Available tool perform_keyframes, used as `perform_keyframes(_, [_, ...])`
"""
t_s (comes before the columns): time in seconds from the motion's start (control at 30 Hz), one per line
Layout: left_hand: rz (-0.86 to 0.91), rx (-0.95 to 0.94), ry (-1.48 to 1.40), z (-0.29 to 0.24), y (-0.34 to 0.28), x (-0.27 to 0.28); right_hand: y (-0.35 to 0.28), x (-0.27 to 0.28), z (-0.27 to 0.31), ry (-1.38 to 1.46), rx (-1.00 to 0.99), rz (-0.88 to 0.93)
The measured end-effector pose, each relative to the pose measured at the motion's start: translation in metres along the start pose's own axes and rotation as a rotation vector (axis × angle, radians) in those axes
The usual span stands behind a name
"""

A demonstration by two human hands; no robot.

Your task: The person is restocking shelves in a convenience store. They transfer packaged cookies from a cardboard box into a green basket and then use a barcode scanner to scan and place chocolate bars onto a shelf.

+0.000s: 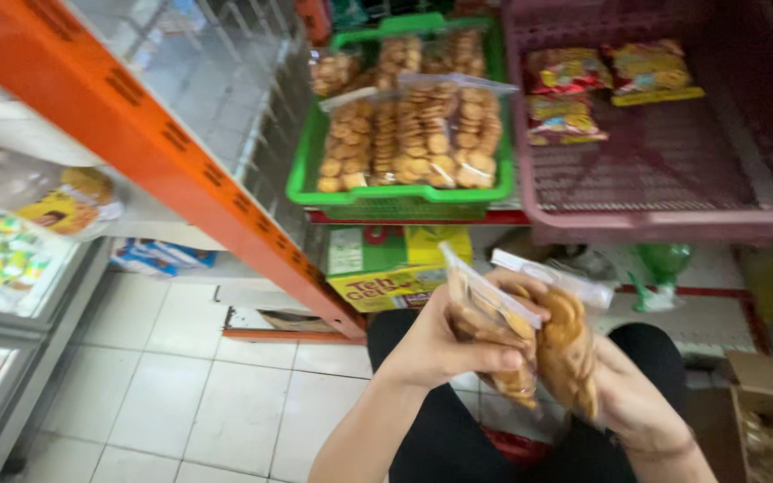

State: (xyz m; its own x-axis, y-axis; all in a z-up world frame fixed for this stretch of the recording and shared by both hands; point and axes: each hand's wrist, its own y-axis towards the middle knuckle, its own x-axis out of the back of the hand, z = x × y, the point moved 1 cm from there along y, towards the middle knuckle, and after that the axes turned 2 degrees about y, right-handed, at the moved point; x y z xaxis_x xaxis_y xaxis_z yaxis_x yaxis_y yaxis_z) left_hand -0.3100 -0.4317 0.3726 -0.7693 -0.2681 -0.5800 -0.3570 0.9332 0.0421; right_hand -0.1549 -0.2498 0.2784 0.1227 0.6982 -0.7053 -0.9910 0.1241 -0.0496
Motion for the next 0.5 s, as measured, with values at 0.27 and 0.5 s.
perform_keyframes(0.27, [-0.203, -0.311, 0.367, -0.047, -0.033, 0.014, 0.052, -0.059, 0.023, -0.970, 0.138, -0.188])
perform_keyframes(0.5, [-0.434, -0.583, 0.142, -0.067, -0.057, 0.060, 0.157, -0.136, 0.050, -0.916, 0.512, -0.178])
